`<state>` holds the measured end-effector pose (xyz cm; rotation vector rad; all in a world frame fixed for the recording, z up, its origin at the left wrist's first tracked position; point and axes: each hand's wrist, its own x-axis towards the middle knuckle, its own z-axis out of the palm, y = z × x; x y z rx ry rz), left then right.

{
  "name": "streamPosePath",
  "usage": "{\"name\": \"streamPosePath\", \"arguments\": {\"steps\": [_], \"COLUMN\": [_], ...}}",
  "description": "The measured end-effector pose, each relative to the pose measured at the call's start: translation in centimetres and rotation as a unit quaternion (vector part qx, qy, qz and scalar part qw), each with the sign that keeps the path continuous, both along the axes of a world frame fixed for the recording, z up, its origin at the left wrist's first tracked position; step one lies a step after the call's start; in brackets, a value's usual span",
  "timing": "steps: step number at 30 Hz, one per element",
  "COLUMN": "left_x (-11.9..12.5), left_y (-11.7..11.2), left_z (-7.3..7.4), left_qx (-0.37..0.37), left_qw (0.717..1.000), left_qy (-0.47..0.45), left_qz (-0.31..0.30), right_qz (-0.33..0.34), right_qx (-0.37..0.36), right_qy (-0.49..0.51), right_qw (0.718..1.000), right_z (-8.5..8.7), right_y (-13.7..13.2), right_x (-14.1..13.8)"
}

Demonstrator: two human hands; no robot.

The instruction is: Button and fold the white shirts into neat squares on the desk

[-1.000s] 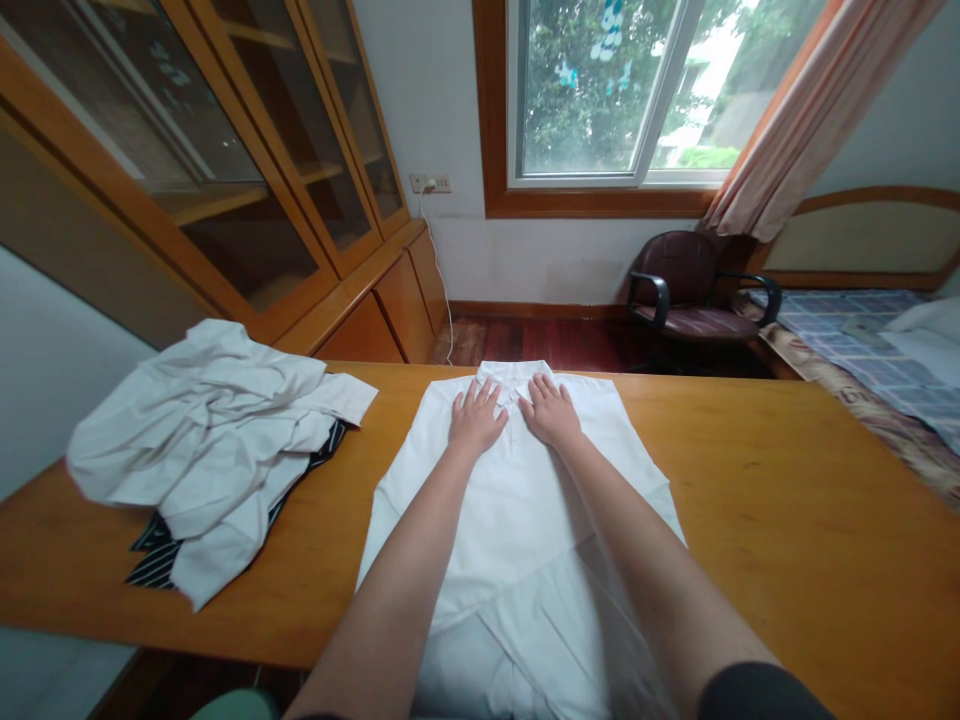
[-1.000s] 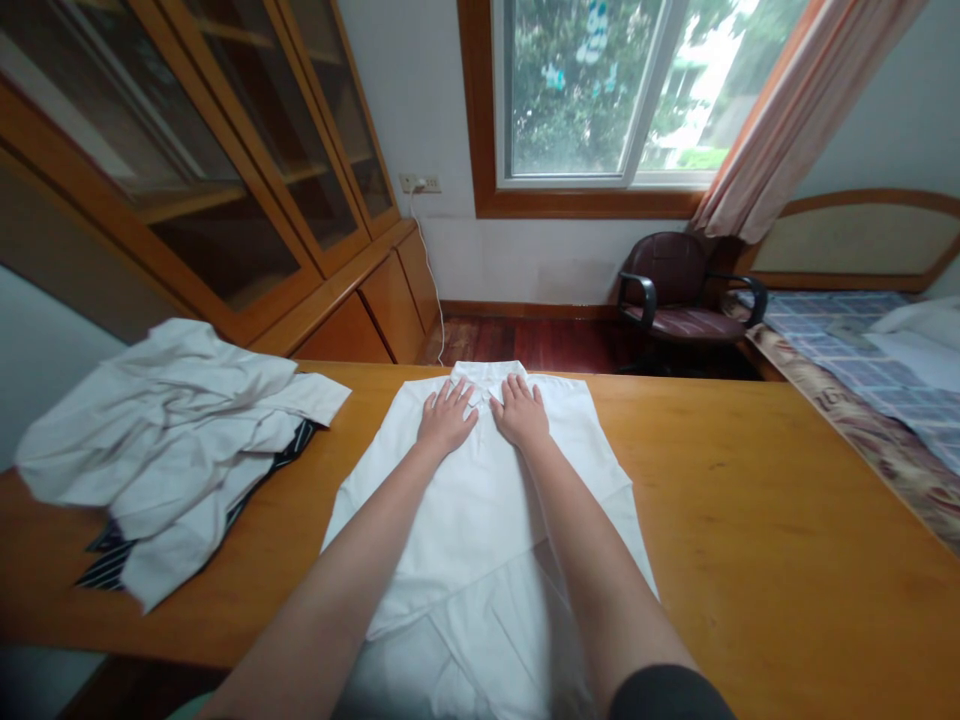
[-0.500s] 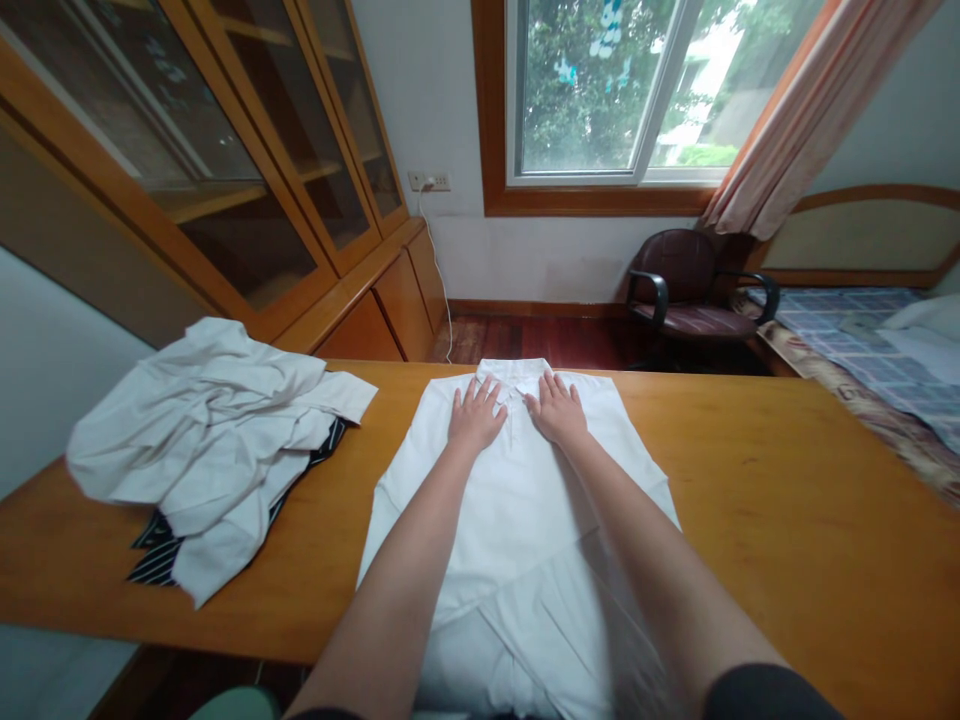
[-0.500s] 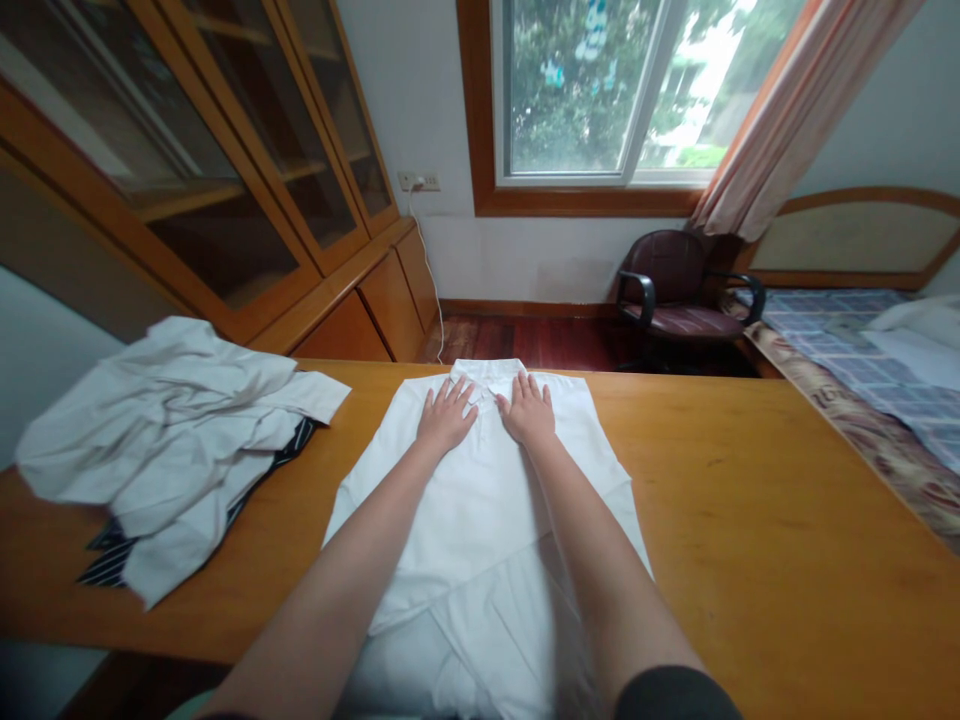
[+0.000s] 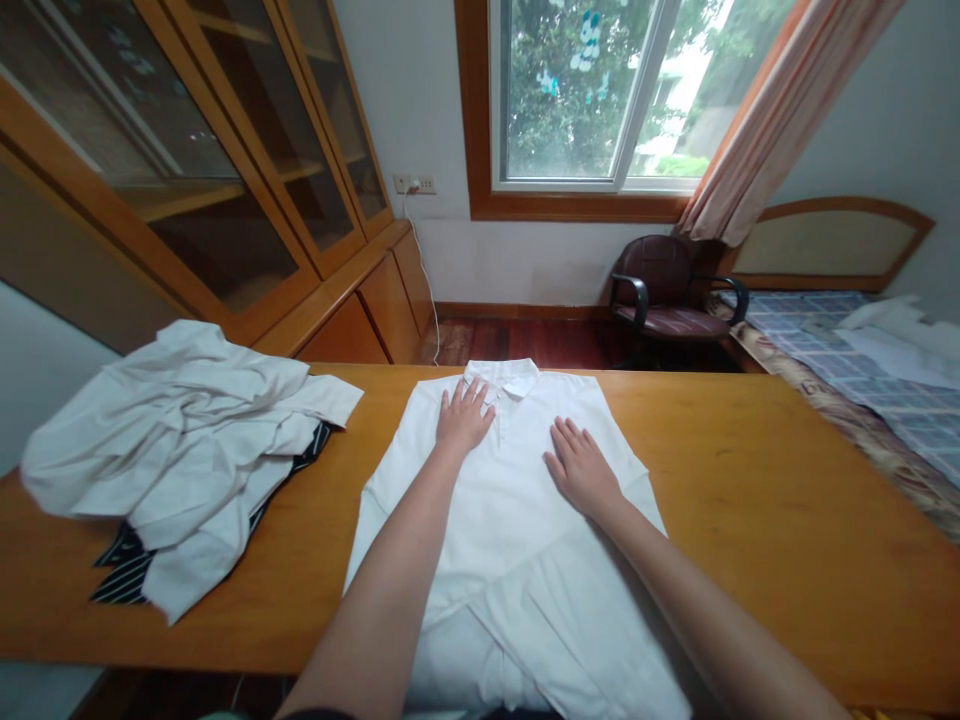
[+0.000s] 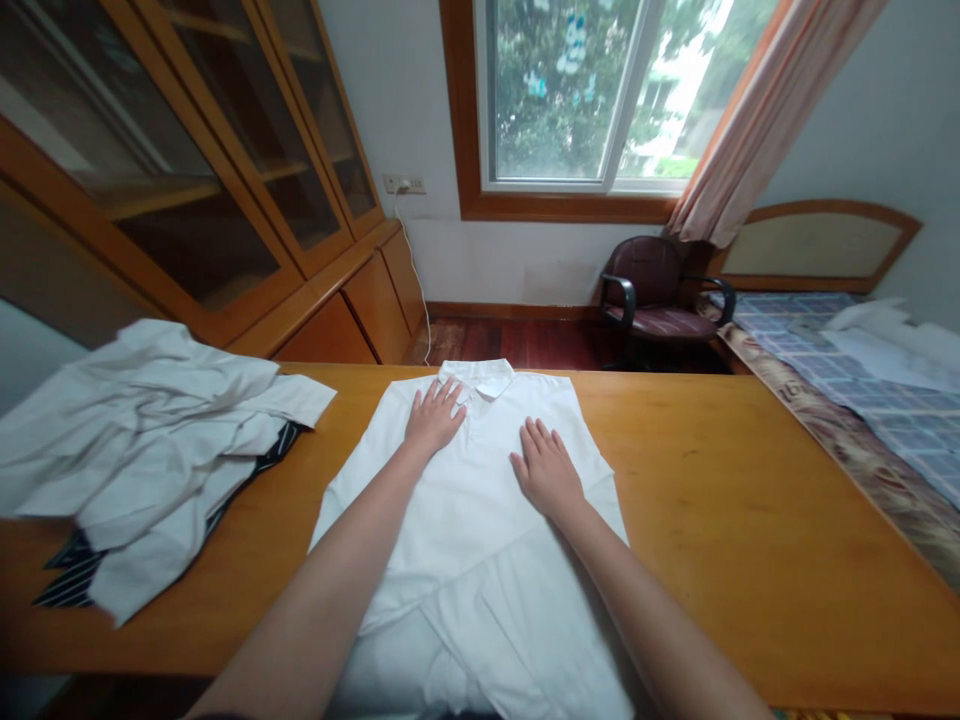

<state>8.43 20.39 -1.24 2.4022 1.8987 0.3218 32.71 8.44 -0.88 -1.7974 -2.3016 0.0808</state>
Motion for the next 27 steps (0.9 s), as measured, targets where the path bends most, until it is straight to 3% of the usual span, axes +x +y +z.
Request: {"name": "streamPosePath", "arguments": {"steps": [3, 6, 11, 15, 20, 23, 27], "left_x": [0.0, -0.1, -0.7, -2.0, -4.1, -4.9, -5.0], "left_y": [0.0, 0.1, 0.0, -1.0, -3.5, -4.8, -5.7], "left_z": [-0.1, -0.1, 0.5, 1.1, 1.3, 1.1, 0.6], "left_qx": [0.001, 0.012, 0.067, 0.089, 0.034, 0.015, 0.001], "left_qw": [1.0, 1.0, 0.996, 0.983, 0.972, 0.975, 0.985], "left_qy": [-0.002, -0.004, -0.064, -0.129, -0.124, -0.074, 0.003], "left_qz": [-0.001, -0.004, -0.011, -0.099, -0.198, -0.209, -0.173], "right_qz": [-0.004, -0.05, -0.104, -0.102, -0.067, -0.031, 0.021], "right_qx": [0.013, 0.028, 0.043, 0.046, 0.021, 0.003, -0.011], "right_qy": [-0.01, -0.017, -0.021, -0.015, -0.021, -0.028, -0.026], "right_qw": [1.0, 0.998, 0.993, 0.994, 0.997, 0.999, 0.999], "right_z": [-0.4, -0.9, -1.3, -1.3, -1.1, -0.9, -0.4], "right_y": [-4.2, -7.8, -10.4, -9.5, -6.8, -4.4, -0.9], "right_x": [0.9, 1.3, 1.3, 1.5, 2.7, 3.9, 5.4]}}
